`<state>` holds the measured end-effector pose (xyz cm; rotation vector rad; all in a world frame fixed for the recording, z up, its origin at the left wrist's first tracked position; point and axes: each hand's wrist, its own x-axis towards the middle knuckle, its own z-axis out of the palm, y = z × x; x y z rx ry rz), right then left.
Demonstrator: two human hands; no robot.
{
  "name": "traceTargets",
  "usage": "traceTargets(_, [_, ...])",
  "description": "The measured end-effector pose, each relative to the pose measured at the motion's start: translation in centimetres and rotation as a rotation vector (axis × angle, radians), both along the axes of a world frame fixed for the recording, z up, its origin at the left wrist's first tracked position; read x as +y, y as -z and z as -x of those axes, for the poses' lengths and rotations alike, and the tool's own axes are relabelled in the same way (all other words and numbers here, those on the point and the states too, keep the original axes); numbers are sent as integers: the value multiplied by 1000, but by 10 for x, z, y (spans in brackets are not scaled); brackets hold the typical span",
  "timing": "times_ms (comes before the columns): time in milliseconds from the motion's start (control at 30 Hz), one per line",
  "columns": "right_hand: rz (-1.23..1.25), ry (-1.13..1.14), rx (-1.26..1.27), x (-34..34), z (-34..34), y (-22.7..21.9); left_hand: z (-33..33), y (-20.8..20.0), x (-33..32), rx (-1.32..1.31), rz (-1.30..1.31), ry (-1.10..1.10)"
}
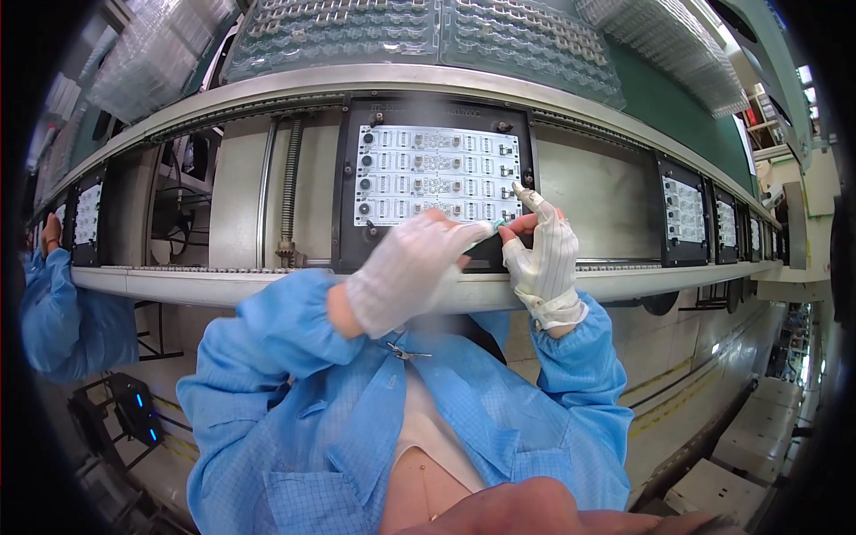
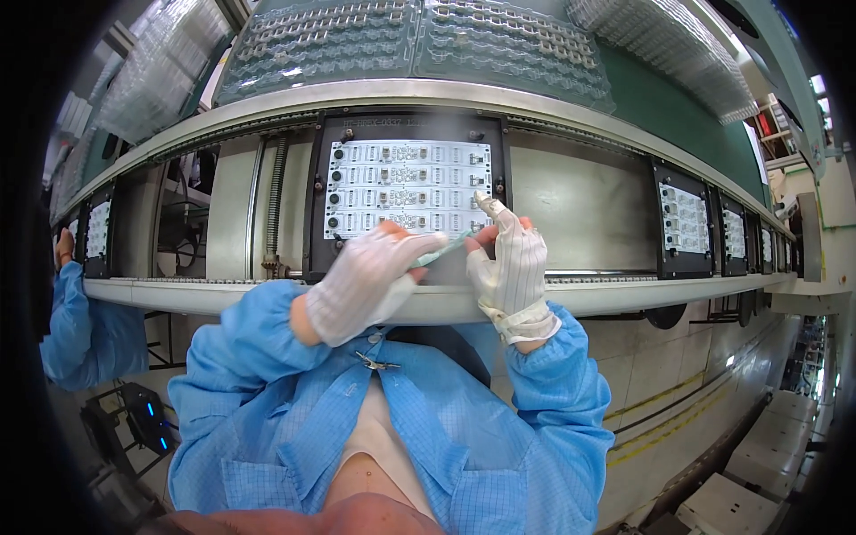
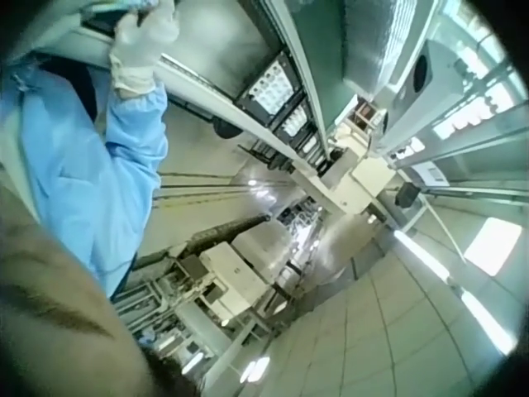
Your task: Place small electronic components onto a larger panel on a production line conveyor belt.
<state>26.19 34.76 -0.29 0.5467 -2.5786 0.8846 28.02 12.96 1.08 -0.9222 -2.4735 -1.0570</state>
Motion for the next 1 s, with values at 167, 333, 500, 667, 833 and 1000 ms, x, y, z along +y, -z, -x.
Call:
traceTargets(167, [127,6,26,-5,8,17,20,23,35,-164,-59,-27])
traceTargets(333, [236,54,-11,14,20,33,46,49,70,-150,-166,-49])
traceTargets(500, [209,163,-27,27,40,63,78,82,98,-309,-145,-117])
traceTargets(667, [128,151,70,12,57,87,93,100,87,-259,-103,-166])
traceTargets(833, [46,186,28,37,51,68,88,74,115,-299,-144,-193])
traceTargets(1000, [-28,257,9,41,32,50,79,45,106,-368,-51,-119])
